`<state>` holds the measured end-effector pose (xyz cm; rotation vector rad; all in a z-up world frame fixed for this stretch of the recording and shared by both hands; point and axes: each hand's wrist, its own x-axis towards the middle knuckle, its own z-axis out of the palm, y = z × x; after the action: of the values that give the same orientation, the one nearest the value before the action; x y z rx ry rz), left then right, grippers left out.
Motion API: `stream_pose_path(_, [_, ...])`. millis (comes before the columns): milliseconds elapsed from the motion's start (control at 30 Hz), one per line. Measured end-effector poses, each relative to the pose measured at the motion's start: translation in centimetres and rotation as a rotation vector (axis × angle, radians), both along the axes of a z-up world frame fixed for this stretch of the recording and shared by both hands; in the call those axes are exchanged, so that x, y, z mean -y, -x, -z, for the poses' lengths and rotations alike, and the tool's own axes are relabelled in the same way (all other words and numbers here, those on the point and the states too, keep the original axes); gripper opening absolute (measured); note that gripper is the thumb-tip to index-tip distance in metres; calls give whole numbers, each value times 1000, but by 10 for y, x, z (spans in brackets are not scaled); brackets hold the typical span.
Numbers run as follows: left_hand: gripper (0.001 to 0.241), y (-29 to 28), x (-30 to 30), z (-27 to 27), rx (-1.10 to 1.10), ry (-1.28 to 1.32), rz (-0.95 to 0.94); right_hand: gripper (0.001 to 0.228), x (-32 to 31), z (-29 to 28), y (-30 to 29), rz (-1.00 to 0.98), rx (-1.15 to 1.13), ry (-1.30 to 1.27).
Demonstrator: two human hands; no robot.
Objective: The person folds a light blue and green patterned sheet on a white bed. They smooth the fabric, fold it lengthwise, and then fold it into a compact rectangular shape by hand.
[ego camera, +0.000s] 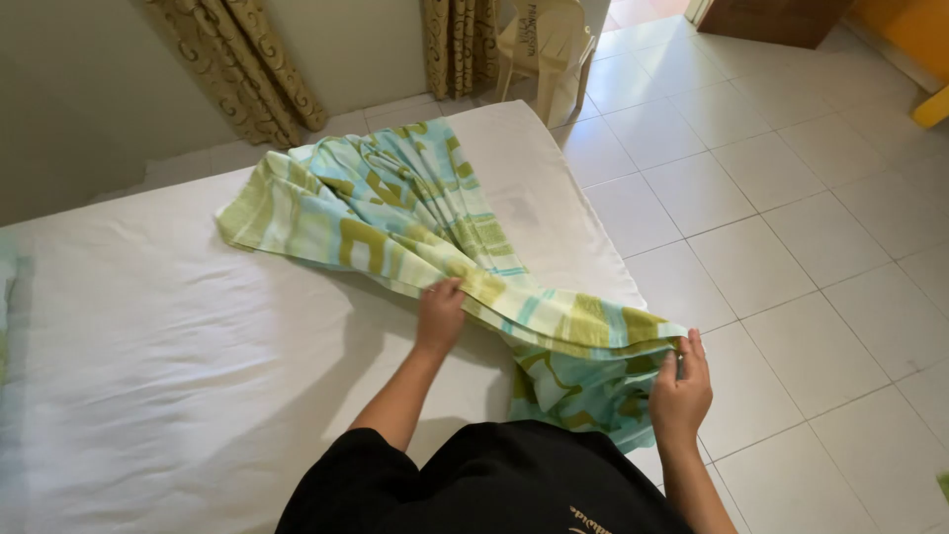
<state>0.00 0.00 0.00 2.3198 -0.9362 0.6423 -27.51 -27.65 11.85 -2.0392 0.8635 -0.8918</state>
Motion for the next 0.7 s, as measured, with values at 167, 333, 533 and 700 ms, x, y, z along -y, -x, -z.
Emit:
stream_pose_path(167, [15,76,50,-33,-28,31,199,31,-31,8,-17,-171,-185,136])
stream_pose_path(333, [26,137,75,-119,-192,123,365,30,-63,-16,-21,-541,-101,181])
stream_pose_path(533, [43,175,82,-151,-179,93,385,32,-51,-20,-6,-496,6,229])
stream_pose_path(700, [54,217,91,-164,-279,82,433,32,-36,-17,15,-523,-83,-9])
